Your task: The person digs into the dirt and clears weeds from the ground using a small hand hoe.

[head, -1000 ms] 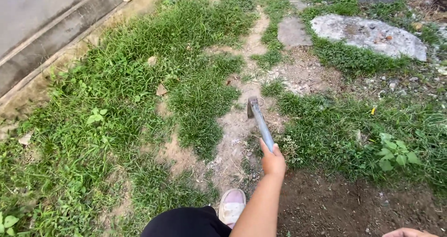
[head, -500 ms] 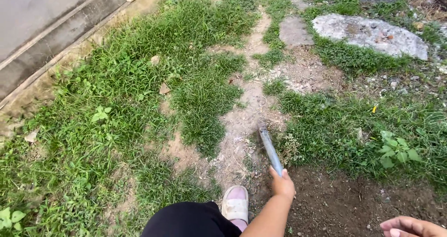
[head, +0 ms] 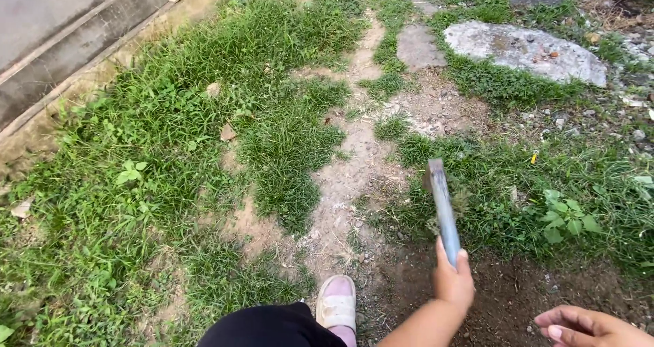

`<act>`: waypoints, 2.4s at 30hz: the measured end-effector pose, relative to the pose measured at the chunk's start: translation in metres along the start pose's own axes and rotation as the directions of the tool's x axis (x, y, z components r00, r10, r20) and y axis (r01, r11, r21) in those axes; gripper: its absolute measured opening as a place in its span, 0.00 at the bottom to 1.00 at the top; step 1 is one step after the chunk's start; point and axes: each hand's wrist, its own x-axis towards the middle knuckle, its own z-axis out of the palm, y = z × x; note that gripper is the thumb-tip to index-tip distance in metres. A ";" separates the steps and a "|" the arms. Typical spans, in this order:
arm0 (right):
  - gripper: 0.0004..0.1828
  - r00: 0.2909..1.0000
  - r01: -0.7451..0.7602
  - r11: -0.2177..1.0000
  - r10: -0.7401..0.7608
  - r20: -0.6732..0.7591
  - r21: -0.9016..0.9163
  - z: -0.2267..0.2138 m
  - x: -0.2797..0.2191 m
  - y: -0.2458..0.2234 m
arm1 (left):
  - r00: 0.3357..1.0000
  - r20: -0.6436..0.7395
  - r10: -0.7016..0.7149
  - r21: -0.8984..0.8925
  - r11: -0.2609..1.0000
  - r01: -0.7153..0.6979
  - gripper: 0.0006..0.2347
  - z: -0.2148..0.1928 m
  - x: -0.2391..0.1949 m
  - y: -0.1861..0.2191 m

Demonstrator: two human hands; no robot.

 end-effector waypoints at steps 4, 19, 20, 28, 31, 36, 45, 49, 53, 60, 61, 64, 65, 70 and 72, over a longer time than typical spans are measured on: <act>0.21 1.000 -0.008 1.000 0.008 -0.015 -0.020 -0.009 0.001 0.009 | 0.999 -0.041 0.019 0.087 0.996 -0.015 0.27 -0.033 0.062 0.001; 0.21 1.000 0.022 0.995 -0.023 -0.009 -0.093 0.020 -0.031 -0.017 | 0.966 -0.141 -0.215 0.208 0.948 0.241 0.28 -0.016 0.018 -0.100; 0.21 1.000 0.015 0.993 -0.017 -0.011 -0.121 0.023 -0.036 -0.022 | 0.961 -0.127 -0.245 0.199 0.943 0.266 0.28 -0.014 0.007 -0.092; 0.20 0.999 -0.034 0.989 0.028 -0.042 -0.141 0.027 -0.049 -0.026 | 0.996 -0.015 -0.083 0.152 0.985 0.085 0.27 -0.018 0.005 -0.010; 0.20 0.999 0.045 0.998 -0.045 -0.005 -0.037 0.021 -0.050 -0.016 | 0.996 0.010 -0.088 0.226 0.971 0.083 0.26 -0.034 0.038 0.006; 0.18 1.000 0.000 0.991 -0.002 -0.014 -0.133 0.021 -0.056 -0.015 | 0.980 0.007 -0.198 0.181 0.964 0.194 0.24 -0.046 0.069 -0.034; 0.19 0.998 0.029 0.993 -0.035 -0.052 -0.118 0.052 -0.084 -0.049 | 0.991 -0.072 -0.114 0.188 0.974 0.125 0.26 -0.003 0.032 -0.102; 0.19 0.982 0.184 0.983 -0.182 0.041 -0.027 0.046 -0.081 -0.032 | 0.983 -0.058 -0.175 0.090 0.979 0.180 0.27 -0.023 0.025 -0.056; 0.20 0.989 0.148 0.982 -0.145 0.032 -0.121 0.031 -0.073 -0.008 | 0.990 -0.087 -0.112 0.159 0.979 0.125 0.28 -0.052 0.072 -0.041; 0.20 0.998 -0.010 0.996 0.004 -0.064 -0.091 0.021 -0.072 0.013 | 0.981 -0.012 -0.195 -0.001 0.981 0.195 0.21 -0.069 0.144 -0.088; 0.20 0.998 -0.019 0.996 0.013 -0.065 -0.084 0.023 -0.072 0.012 | 0.977 -0.007 -0.214 0.028 0.976 0.214 0.21 -0.066 0.135 -0.095; 0.21 0.994 0.103 0.985 -0.108 -0.030 -0.137 0.037 -0.073 0.000 | 0.976 0.017 -0.218 0.104 0.971 0.215 0.23 -0.040 0.110 -0.105; 0.20 0.994 0.068 0.978 -0.083 -0.067 -0.195 0.046 -0.076 -0.002 | 0.976 0.021 -0.215 0.113 0.971 0.211 0.23 -0.034 0.099 -0.109; 0.25 0.971 0.123 0.833 -0.213 -0.108 -0.540 0.083 -0.028 -0.002 | 0.938 -0.005 -0.347 -0.039 0.937 0.347 0.26 -0.031 0.077 -0.103; 0.32 0.933 0.210 0.799 -0.337 -0.130 -0.564 0.104 0.025 -0.010 | 0.927 0.000 -0.376 -0.074 0.924 0.375 0.26 -0.033 0.076 -0.096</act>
